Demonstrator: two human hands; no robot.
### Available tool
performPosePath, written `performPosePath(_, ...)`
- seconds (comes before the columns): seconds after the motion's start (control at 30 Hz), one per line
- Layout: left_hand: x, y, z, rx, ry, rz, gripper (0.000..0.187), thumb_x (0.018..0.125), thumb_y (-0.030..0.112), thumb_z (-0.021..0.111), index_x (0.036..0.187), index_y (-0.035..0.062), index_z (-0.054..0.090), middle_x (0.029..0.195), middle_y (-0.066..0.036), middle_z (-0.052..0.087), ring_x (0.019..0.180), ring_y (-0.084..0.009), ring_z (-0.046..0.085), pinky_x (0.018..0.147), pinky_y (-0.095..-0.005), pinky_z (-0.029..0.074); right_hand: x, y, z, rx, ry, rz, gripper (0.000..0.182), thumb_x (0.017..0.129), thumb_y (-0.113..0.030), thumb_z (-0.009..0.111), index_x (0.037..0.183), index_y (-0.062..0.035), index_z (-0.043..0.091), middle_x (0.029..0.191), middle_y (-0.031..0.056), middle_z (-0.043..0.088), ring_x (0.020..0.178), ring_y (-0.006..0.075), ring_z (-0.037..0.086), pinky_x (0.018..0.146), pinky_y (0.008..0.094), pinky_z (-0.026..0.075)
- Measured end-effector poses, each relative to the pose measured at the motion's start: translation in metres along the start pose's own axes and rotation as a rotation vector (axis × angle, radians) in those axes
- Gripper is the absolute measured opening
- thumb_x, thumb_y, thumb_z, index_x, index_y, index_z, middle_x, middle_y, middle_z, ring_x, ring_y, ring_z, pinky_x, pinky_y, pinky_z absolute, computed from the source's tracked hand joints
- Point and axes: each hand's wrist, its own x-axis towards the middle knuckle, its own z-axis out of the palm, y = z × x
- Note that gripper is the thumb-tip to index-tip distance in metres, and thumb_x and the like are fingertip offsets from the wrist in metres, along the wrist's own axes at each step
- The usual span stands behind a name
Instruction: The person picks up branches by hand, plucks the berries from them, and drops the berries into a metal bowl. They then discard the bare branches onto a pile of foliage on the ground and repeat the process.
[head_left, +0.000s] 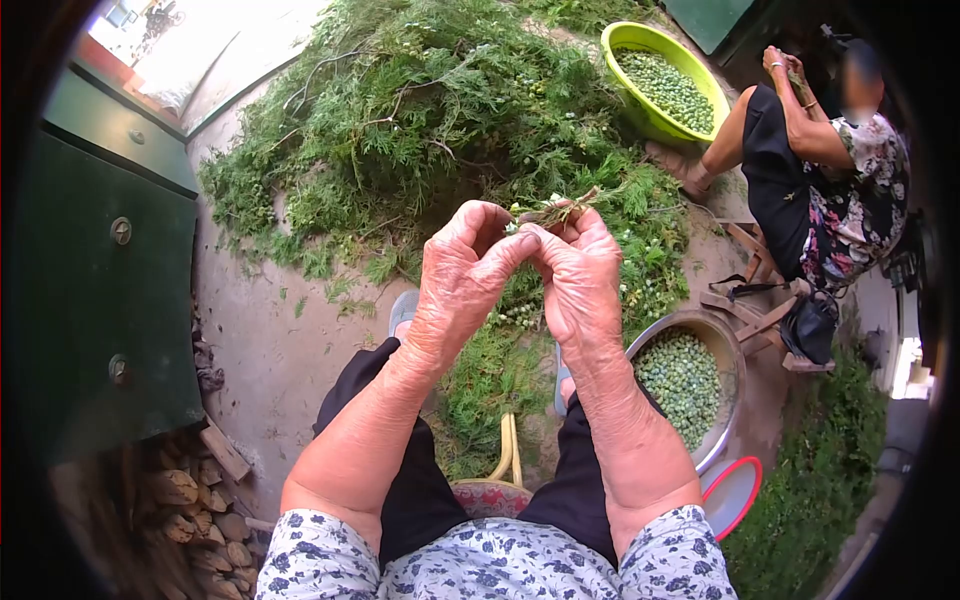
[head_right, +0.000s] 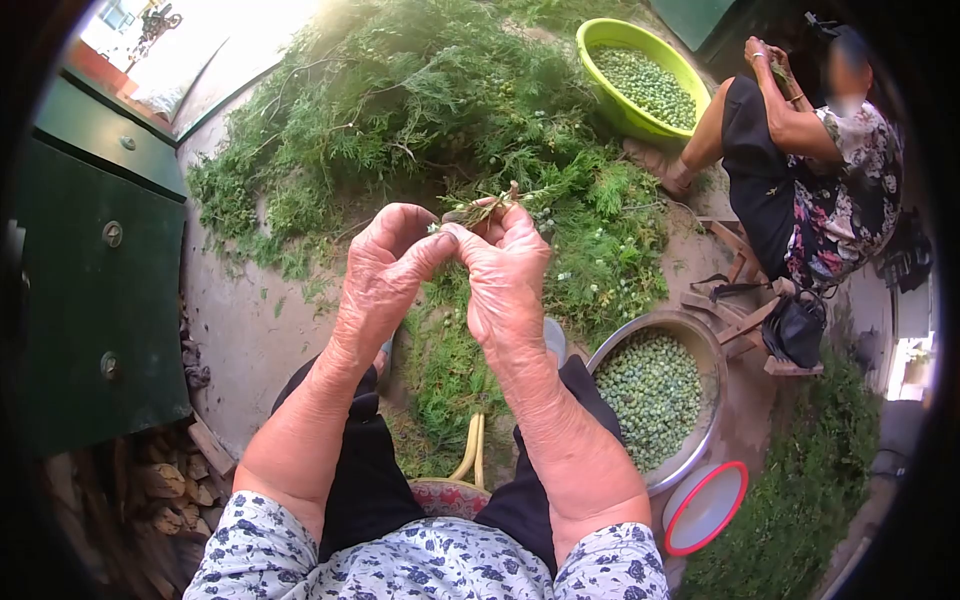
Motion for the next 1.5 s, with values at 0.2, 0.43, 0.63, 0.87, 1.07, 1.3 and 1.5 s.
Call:
performPosePath(0.2, 0.002, 0.005, -0.009, -0.164, -0.052, -0.093, 0.011, 0.083, 0.012, 0.064, 0.089, 0.0028, 0.06, 0.073, 0.0, 0.059, 0.065, -0.0061, 0.053, 0.057, -0.0211, 0.044, -0.002, 0.0, 0.001, -0.028, -0.033, 0.069, 0.023, 0.079, 0.007, 0.06, 0.099, -0.001, 0.05, 0.09, 0.0083, 0.061, 0.08, 0.0151, 0.06, 0.071, 0.0258, 0.05)
performPosePath(0.43, 0.004, 0.001, -0.014, -0.515, -0.068, -0.225, 0.015, 0.086, 0.011, 0.058, 0.097, 0.0003, 0.058, 0.079, -0.004, 0.059, 0.065, -0.0114, 0.057, 0.059, -0.0238, 0.046, 0.007, -0.002, -0.004, 0.108, -0.045, 0.148, 0.022, 0.079, 0.011, 0.058, 0.097, 0.0021, 0.05, 0.088, 0.0101, 0.06, 0.077, 0.017, 0.06, 0.072, 0.0271, 0.051)
performPosePath(0.63, 0.014, -0.001, -0.024, -0.823, 0.045, -0.357, 0.018, 0.089, 0.018, 0.055, 0.094, 0.0003, 0.055, 0.086, -0.01, 0.058, 0.072, -0.0173, 0.058, 0.061, -0.0279, 0.049, 0.011, -0.006, -0.006, 0.164, -0.085, 0.242, 0.017, 0.085, 0.0, 0.055, 0.102, 0.0012, 0.054, 0.087, 0.0092, 0.059, 0.074, 0.0179, 0.058, 0.069, 0.0296, 0.05)
performPosePath(0.87, 0.013, -0.008, -0.025, -0.263, 0.037, -0.339, 0.014, 0.086, 0.017, 0.06, 0.092, 0.0043, 0.063, 0.066, 0.003, 0.054, 0.054, -0.0038, 0.044, 0.046, -0.0187, 0.033, 0.017, -0.025, -0.011, 0.243, -0.317, 0.322, 0.017, 0.089, -0.009, 0.053, 0.101, 0.0024, 0.056, 0.079, 0.0087, 0.058, 0.067, 0.0181, 0.055, 0.062, 0.0319, 0.048)
performPosePath(1.07, 0.016, -0.024, -0.021, 0.091, -0.028, -0.03, 0.018, 0.087, 0.021, 0.06, 0.086, 0.0038, 0.063, 0.062, 0.005, 0.05, 0.051, -0.0034, 0.038, 0.045, -0.0196, 0.029, 0.02, -0.035, -0.015, 0.308, -0.426, 0.357, 0.021, 0.091, -0.013, 0.049, 0.105, 0.0037, 0.052, 0.074, 0.0069, 0.051, 0.066, 0.0186, 0.048, 0.057, 0.0318, 0.04)
performPosePath(1.3, 0.004, -0.002, -0.018, -0.275, -0.343, -0.381, 0.026, 0.087, 0.034, 0.06, 0.085, 0.0075, 0.062, 0.067, 0.002, 0.056, 0.057, -0.0045, 0.047, 0.051, -0.0184, 0.035, 0.017, -0.025, -0.012, 0.387, -0.219, 0.304, 0.021, 0.094, -0.016, 0.045, 0.107, -0.0003, 0.049, 0.078, 0.0039, 0.044, 0.07, 0.0164, 0.04, 0.063, 0.0297, 0.038)
performPosePath(1.5, 0.001, 0.002, -0.012, -0.349, -0.34, -0.405, 0.021, 0.084, 0.022, 0.065, 0.097, 0.0046, 0.063, 0.074, -0.001, 0.061, 0.058, -0.0051, 0.049, 0.053, -0.0187, 0.038, 0.017, -0.013, -0.011, 0.481, -0.163, 0.247, 0.018, 0.094, -0.017, 0.045, 0.103, -0.0016, 0.05, 0.075, 0.0028, 0.042, 0.067, 0.0154, 0.038, 0.06, 0.0287, 0.038)
